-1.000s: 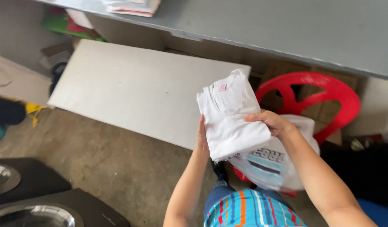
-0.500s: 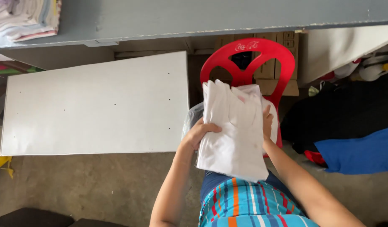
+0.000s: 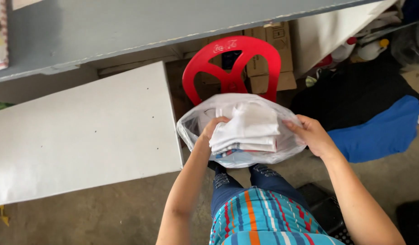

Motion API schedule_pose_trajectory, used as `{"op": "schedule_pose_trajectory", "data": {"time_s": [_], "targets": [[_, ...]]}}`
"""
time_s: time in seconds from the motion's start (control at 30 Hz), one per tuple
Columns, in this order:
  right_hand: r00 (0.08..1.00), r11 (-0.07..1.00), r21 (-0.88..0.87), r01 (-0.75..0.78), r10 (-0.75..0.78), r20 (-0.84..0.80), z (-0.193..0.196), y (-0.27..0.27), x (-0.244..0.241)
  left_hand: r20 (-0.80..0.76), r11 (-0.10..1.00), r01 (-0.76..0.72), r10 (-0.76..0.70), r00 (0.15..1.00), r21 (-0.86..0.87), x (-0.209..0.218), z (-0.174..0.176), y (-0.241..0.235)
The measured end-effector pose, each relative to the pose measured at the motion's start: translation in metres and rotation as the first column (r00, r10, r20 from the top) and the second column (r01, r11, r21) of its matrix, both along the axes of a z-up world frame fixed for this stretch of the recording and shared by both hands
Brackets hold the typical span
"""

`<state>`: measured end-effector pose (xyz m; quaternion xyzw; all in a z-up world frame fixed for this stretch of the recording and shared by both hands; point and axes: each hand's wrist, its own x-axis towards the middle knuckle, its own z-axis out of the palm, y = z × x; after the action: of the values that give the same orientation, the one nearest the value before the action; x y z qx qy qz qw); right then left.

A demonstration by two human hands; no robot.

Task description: Folding and packing various items of laundry into plastic bags.

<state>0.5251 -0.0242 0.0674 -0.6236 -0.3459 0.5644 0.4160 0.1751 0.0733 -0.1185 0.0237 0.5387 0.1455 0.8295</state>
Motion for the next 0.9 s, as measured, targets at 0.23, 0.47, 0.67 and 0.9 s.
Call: {"op": "schedule_pose_trajectory", "data": {"time_s": [0.23,0.47,0.67,0.9], "targets": [[0.971,0.986,-0.099,-0.133,0.109,-0.211,0.07,-0.008,0.004,-0.048,0.955,-0.127,0.145,0.988,0.268,0.023,-0.018,-0.05],[0.974,0.975,-0.166,-0.148,0.115,-0.197,0.08,-0.01,0.008,-0.135,0.935,-0.167,0.218,0.967,0.313,0.055,-0.034,-0.086],[0.971,0.965,-0.17,-0.199,0.171,-0.166,0.086,-0.005,-0.001,-0.026,0.91,-0.298,0.318,0.948,0.288,0.087,-0.006,-0.081],[0.973,0.963,-0.189,-0.193,0.163,-0.163,0.085,-0.005,-0.007,-0.056,0.918,-0.265,0.293,0.954,0.294,0.091,-0.053,-0.088]]}}
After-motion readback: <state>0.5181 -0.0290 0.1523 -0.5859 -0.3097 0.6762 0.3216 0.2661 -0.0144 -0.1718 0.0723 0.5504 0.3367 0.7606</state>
